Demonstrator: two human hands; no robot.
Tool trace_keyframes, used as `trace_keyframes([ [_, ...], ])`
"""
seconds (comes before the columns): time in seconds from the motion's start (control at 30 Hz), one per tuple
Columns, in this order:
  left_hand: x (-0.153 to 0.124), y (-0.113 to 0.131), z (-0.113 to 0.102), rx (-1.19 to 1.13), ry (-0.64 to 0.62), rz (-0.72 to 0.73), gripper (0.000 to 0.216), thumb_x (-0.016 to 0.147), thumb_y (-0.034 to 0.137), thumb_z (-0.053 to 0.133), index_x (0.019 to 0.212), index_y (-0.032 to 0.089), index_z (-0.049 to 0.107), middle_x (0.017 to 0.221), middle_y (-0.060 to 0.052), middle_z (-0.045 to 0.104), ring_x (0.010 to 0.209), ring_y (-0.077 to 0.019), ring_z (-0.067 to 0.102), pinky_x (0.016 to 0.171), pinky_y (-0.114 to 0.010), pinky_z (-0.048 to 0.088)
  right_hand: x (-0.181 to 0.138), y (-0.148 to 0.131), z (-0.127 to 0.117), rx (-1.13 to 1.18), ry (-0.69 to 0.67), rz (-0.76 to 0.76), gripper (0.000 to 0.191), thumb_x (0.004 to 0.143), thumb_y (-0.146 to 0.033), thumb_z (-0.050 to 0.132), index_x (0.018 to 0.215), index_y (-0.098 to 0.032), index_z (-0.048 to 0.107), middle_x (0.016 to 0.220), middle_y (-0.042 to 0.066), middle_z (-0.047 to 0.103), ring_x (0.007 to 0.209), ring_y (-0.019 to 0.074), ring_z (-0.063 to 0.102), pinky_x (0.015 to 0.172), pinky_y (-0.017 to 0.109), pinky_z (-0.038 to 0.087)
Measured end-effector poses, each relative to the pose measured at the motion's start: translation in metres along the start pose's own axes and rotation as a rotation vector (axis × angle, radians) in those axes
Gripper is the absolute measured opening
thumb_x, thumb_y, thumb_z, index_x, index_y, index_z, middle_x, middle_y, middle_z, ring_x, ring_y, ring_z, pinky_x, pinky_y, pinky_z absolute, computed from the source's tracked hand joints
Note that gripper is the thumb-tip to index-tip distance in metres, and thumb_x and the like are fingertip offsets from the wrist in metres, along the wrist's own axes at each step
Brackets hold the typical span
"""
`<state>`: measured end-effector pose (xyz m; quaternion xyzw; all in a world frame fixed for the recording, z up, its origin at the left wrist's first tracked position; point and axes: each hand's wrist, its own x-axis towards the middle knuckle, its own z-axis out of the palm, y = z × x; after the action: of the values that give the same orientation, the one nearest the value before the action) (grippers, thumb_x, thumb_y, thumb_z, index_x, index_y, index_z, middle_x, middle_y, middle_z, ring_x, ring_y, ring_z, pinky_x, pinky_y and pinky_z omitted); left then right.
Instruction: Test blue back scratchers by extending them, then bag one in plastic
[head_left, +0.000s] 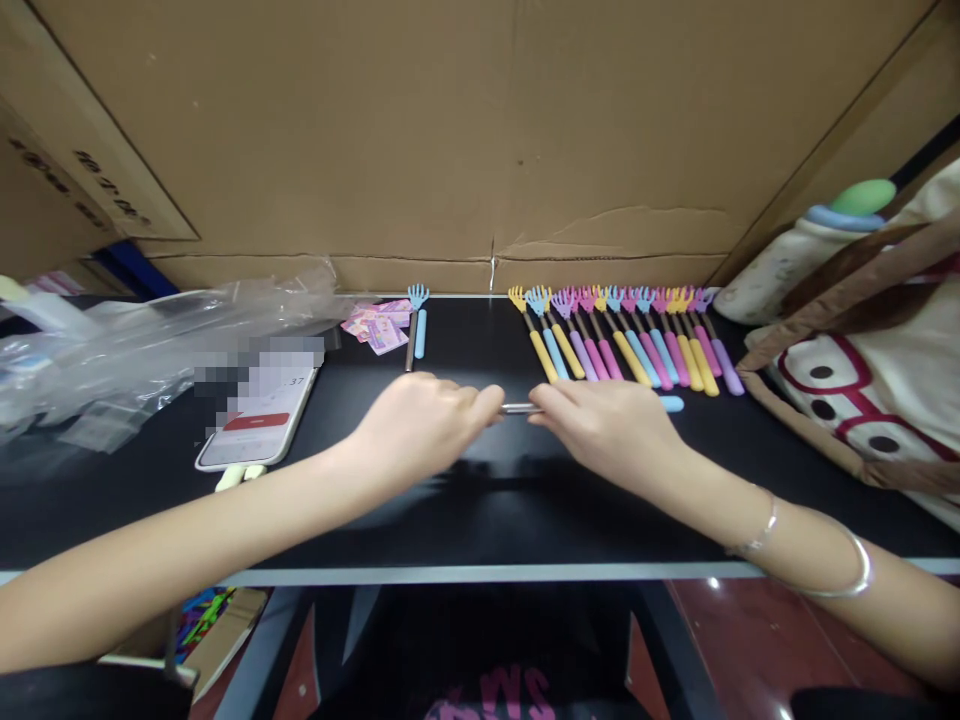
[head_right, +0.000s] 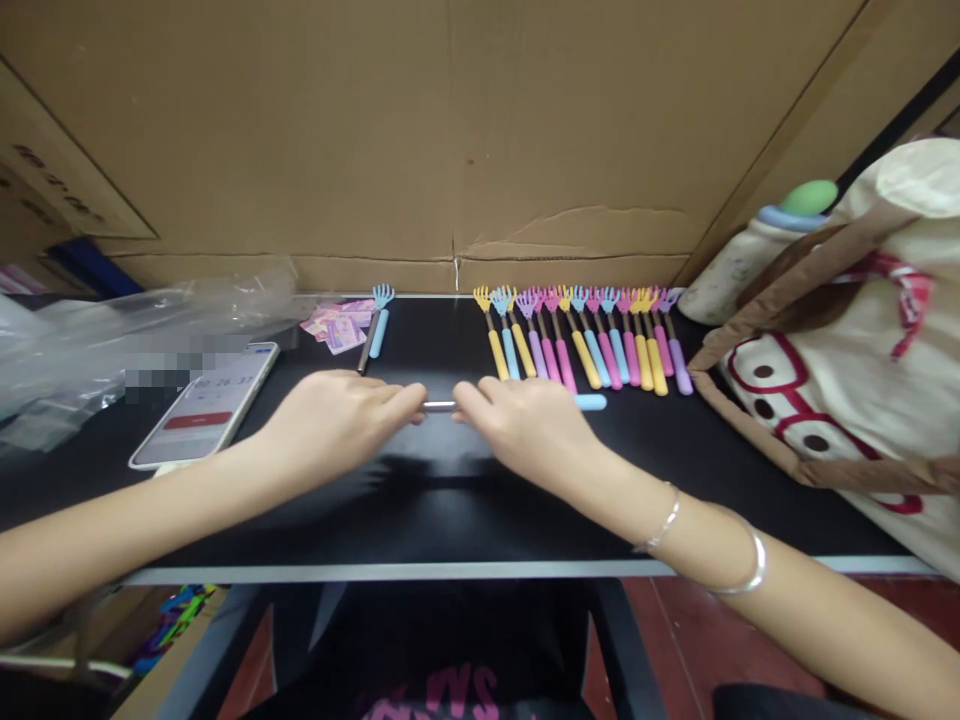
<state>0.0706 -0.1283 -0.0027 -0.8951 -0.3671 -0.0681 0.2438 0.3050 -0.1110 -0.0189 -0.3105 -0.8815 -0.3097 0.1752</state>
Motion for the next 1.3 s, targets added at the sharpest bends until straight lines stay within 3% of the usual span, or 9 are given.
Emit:
trace_keyframes([
  [0.17,0.009,0.008,-0.001,0.024,0.122,0.014,0.019,0.096,0.023,0.051,0.078,0.017,0.053,0.055,0.0,0.06,0.047,-0.0183,0.06,0.046,-0.029,0.024,0.012,-0.014,-0.005,0.024,0.027,-0.022,0.025,0.101,-0.022,0.039,0.094,-0.016,0.063,0.07,0.001,0.061,0.059,0.0117,0.052,0.055,0.028,0.024],
  [0.33,0.007,-0.007,0.008,0.084,0.24,0.051,0.026,0.099,0.024,0.044,0.077,0.018,0.055,0.057,0.001,0.059,0.052,-0.0163,0.059,0.049,-0.029,0.028,0.015,-0.007,-0.002,-0.029,0.066,-0.066,0.024,0.1,-0.017,0.04,0.096,-0.017,0.063,0.071,0.0,0.062,0.063,0.0123,0.052,0.06,0.028,0.027],
  [0.5,-0.02,-0.064,0.016,0.253,0.188,-0.037,0.029,0.1,0.02,0.039,0.079,0.021,0.059,0.069,-0.001,0.066,0.066,-0.0156,0.061,0.057,-0.027,0.034,-0.005,0.048,0.012,-0.135,-0.049,0.038,0.032,0.1,-0.02,0.035,0.09,-0.019,0.066,0.067,0.002,0.061,0.064,0.0133,0.05,0.061,0.029,0.025],
  [0.67,-0.067,-0.125,0.023,0.438,0.06,-0.147,0.034,0.1,0.026,0.038,0.072,0.022,0.055,0.06,0.002,0.057,0.063,-0.0136,0.051,0.059,-0.024,0.034,-0.047,0.115,0.017,-0.254,-0.147,0.11,0.031,0.098,-0.023,0.039,0.082,-0.018,0.066,0.065,0.003,0.062,0.064,0.0128,0.05,0.059,0.028,0.026],
  [0.8,-0.104,-0.154,0.024,0.428,0.126,-0.266,0.031,0.098,0.03,0.041,0.07,0.021,0.052,0.061,0.002,0.057,0.065,-0.0148,0.048,0.059,-0.024,0.032,-0.082,0.149,0.01,-0.33,-0.181,0.243,0.029,0.095,-0.025,0.043,0.082,-0.017,0.067,0.069,0.006,0.066,0.068,0.0137,0.052,0.061,0.027,0.03],
  [0.93,-0.123,-0.163,0.024,0.301,0.085,-0.333,0.029,0.094,0.031,0.043,0.069,0.021,0.052,0.064,0.003,0.062,0.066,-0.0135,0.05,0.061,-0.023,0.033,-0.103,0.161,0.005,-0.287,-0.318,0.321,0.024,0.092,-0.028,0.05,0.081,-0.017,0.067,0.076,0.009,0.068,0.07,0.0135,0.051,0.062,0.026,0.031],
  [1.03,-0.127,-0.161,0.022,0.248,0.116,-0.343,0.028,0.093,0.029,0.043,0.068,0.022,0.054,0.063,0.004,0.063,0.064,-0.0137,0.05,0.06,-0.024,0.034,-0.106,0.162,0.001,-0.272,-0.341,0.342,0.023,0.092,-0.029,0.05,0.082,-0.017,0.067,0.077,0.01,0.067,0.071,0.0142,0.051,0.063,0.027,0.032],
  [1.3,-0.137,-0.166,0.02,0.357,0.107,-0.308,0.028,0.095,0.03,0.042,0.07,0.023,0.054,0.065,0.004,0.064,0.068,-0.0145,0.053,0.062,-0.024,0.036,-0.115,0.166,-0.009,-0.256,-0.379,0.411,0.028,0.087,-0.045,0.053,0.081,-0.02,0.066,0.073,0.012,0.064,0.066,0.0165,0.048,0.06,0.03,0.031],
])
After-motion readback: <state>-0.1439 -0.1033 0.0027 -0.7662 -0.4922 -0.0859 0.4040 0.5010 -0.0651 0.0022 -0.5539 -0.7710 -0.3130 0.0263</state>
